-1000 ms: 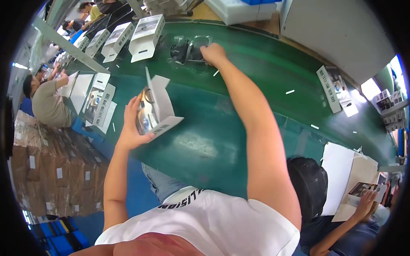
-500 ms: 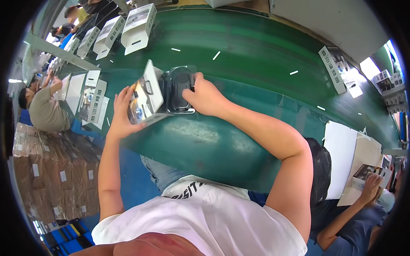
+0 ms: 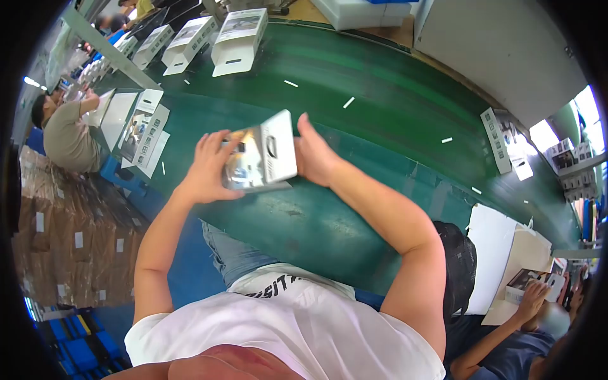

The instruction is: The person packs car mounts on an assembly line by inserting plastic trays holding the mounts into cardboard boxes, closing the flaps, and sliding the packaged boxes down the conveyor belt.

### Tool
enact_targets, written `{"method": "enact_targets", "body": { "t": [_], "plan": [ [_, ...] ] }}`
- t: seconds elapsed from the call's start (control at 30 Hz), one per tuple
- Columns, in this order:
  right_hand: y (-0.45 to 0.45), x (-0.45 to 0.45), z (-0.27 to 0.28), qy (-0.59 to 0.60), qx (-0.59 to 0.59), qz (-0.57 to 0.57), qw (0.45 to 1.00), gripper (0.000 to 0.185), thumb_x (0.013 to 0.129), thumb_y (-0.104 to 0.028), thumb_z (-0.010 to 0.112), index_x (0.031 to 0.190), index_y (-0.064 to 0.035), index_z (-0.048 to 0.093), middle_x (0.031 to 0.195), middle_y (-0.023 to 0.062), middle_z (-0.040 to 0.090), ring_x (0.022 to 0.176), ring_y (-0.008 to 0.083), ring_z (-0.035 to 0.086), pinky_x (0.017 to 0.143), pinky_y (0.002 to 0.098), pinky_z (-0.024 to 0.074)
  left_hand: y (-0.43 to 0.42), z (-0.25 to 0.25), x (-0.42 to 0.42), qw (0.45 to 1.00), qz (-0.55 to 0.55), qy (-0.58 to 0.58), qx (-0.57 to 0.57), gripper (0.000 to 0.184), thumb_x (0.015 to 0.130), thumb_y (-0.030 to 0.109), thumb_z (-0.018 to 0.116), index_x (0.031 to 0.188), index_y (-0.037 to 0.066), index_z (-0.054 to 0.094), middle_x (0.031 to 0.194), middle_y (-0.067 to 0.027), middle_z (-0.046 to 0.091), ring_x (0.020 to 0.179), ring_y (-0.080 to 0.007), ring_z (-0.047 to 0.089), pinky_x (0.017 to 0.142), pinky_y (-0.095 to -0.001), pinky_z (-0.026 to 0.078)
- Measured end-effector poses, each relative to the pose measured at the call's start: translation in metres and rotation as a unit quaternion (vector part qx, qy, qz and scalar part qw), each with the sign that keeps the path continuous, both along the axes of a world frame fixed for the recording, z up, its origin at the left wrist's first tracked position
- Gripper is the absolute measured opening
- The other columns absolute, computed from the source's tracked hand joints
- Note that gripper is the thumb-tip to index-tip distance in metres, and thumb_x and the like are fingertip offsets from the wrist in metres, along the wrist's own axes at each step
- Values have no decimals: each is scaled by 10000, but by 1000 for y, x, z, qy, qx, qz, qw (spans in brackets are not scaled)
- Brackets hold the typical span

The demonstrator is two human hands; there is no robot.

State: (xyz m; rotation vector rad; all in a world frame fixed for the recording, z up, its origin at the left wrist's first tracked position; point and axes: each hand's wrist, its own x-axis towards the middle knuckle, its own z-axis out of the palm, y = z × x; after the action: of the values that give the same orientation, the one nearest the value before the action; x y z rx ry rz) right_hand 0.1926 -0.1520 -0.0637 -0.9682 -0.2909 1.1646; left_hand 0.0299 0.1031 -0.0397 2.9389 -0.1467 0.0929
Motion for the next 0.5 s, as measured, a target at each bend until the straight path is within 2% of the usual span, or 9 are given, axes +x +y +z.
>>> {"method": "enact_targets", "body": {
  "t": [0.03, 0.07, 0.17, 0.2, 0.23, 0.33, 0.37, 0.43, 0.5],
  "plan": [
    [8, -12, 5, 26, -25, -54, 998, 1075, 1072, -850, 152, 1636, 12, 456, 1525, 160, 660, 1455, 325, 581, 1263, 497, 388, -6, 0, 6, 1000, -28, 2, 2, 1263, 602, 498, 967, 1662, 84, 418, 1668, -299, 354, 1587, -496, 309, 1347, -638, 143],
    [4, -7, 5, 112, 16, -27, 993, 969, 1111, -782, 285, 1610, 28, 471, 1524, 158, 661, 1407, 318, 625, 1220, 490, 446, -9, 4, 10, 1000, -19, 18, 0, 1245, 621, 513, 963, 1662, 97, 422, 1662, -318, 353, 1589, -500, 304, 1346, -646, 135],
    [-3, 25, -3, -47, -73, -14, 996, 715, 1133, -546, 569, 1518, 57, 576, 1441, 161, 712, 1263, 289, 716, 1114, 446, 540, -12, 5, 19, 1000, 3, 1, -16, 1249, 626, 516, 965, 1668, 102, 417, 1663, -322, 353, 1598, -497, 296, 1344, -661, 123],
    [-7, 37, -1, -183, -145, -7, 972, 447, 1056, -257, 739, 1355, 74, 706, 1294, 158, 774, 1111, 258, 767, 1001, 402, 596, -16, 5, 21, 1000, 8, -5, -10, 1215, 676, 533, 953, 1675, 104, 412, 1689, -321, 330, 1613, -497, 275, 1340, -676, 112],
    [-10, 43, 1, -188, -149, -63, 969, 318, 988, -138, 779, 1227, 72, 775, 1163, 146, 806, 1029, 249, 775, 951, 405, 603, -20, 3, 22, 999, 7, -46, -9, 1191, 703, 533, 941, 1677, 100, 409, 1700, -317, 321, 1618, -496, 268, 1337, -684, 109],
    [-53, 127, 18, -250, -228, -121, 933, 321, 954, -187, 798, 1159, 58, 767, 1025, 109, 803, 883, 211, 762, 806, 382, 599, -18, 5, 12, 988, -4, -151, -15, 1015, 849, 488, 871, 1660, 70, 426, 1743, -291, 290, 1636, -484, 258, 1321, -720, 86],
    [-77, 156, 32, -297, -261, -145, 907, 276, 946, -203, 788, 1082, 37, 768, 955, 127, 799, 820, 272, 763, 783, 412, 597, -10, 8, -3, 987, 9, -150, -50, 985, 860, 467, 864, 1651, 65, 435, 1741, -284, 298, 1633, -483, 267, 1318, -725, 88],
    [-117, 207, 58, -548, -566, -146, 598, 324, 938, -223, 779, 1143, 26, 750, 1072, 189, 790, 958, 345, 763, 854, 471, 594, 8, 8, -37, 980, 39, -150, -125, 925, 883, 425, 851, 1632, 54, 454, 1736, -272, 315, 1628, -479, 285, 1312, -736, 93],
    [-73, 171, 83, -725, -539, -283, 322, 469, 925, -254, 779, 1300, 20, 711, 1265, 261, 734, 1175, 408, 709, 998, 512, 564, 21, -9, -47, 971, 64, -138, -182, 862, 895, 376, 845, 1602, 46, 478, 1722, -250, 345, 1607, -477, 320, 1321, -708, 129]
  ]
}}
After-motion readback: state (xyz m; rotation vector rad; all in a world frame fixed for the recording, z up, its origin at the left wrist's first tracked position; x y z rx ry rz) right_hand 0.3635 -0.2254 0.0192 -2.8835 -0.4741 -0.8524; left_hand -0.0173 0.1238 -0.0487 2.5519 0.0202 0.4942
